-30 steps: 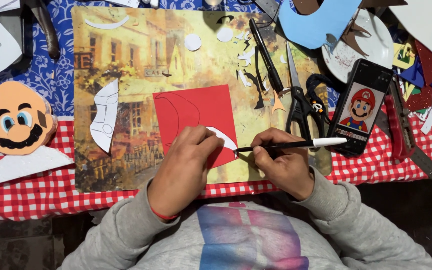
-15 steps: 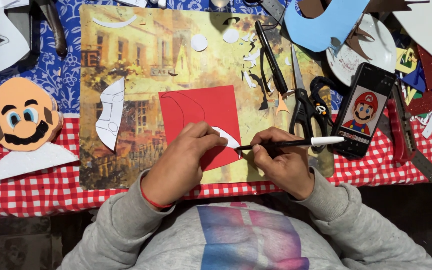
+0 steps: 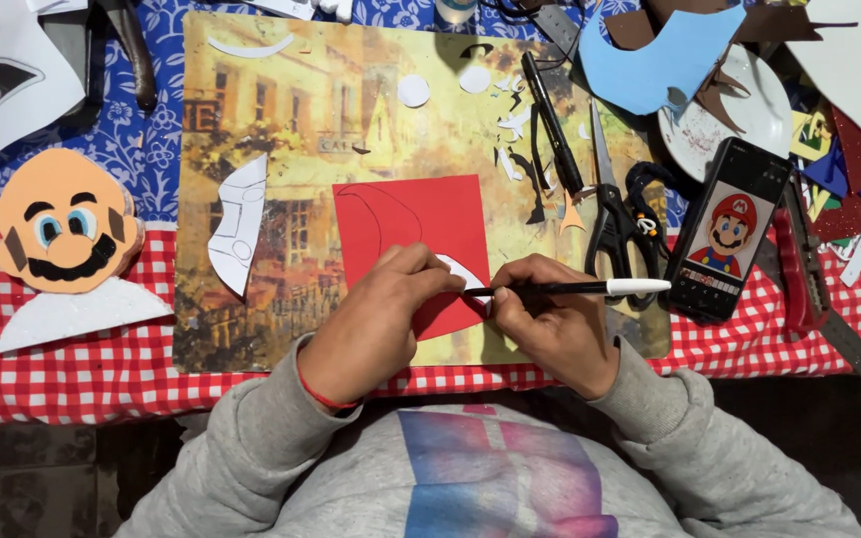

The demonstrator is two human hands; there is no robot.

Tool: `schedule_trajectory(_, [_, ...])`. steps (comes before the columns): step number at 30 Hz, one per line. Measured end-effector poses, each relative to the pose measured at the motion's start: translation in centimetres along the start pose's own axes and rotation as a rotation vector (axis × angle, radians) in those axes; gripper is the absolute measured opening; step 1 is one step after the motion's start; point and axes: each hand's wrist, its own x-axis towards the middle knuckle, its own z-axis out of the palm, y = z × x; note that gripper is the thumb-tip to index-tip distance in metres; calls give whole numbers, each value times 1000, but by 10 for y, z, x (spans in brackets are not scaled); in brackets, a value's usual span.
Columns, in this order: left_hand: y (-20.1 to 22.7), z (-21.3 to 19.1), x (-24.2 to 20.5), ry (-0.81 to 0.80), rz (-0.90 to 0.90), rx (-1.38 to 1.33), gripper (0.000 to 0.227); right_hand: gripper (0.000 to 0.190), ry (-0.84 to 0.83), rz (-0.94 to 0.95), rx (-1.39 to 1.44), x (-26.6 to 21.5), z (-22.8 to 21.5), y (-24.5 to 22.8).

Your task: Tracing and cutting shapes from foam sheets to assemble a Mario character figure.

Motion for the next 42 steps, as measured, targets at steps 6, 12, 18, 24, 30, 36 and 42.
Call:
schedule_trajectory(6, [-3, 2, 0, 1, 0, -37, 41, 9, -22, 27, -58, 3, 5, -7])
schedule_trajectory(12, [-5, 2, -1, 0, -20, -45, 40, 10, -47, 44, 6, 4, 11, -6])
schedule_trajectory(18, [-3, 0, 0, 4, -40, -31, 43, 9, -18, -34, -56, 7, 17, -8])
schedule_trajectory(24, [-2, -4, -1, 51, -50, -144, 64, 10, -72, -31, -15, 6, 19, -8])
schedule_trajectory(30, [-10, 0, -3, 38, -86, -237, 65, 10, -104, -29, 6, 7, 23, -9])
schedule_trajectory(36, [-12, 2, -4, 56, -77, -261, 59, 10, -119, -1, 2, 6, 27, -7])
schedule_trajectory(42, [-19, 2, -3, 34, -52, -284, 58, 10, -69, -5, 30, 6, 30, -7])
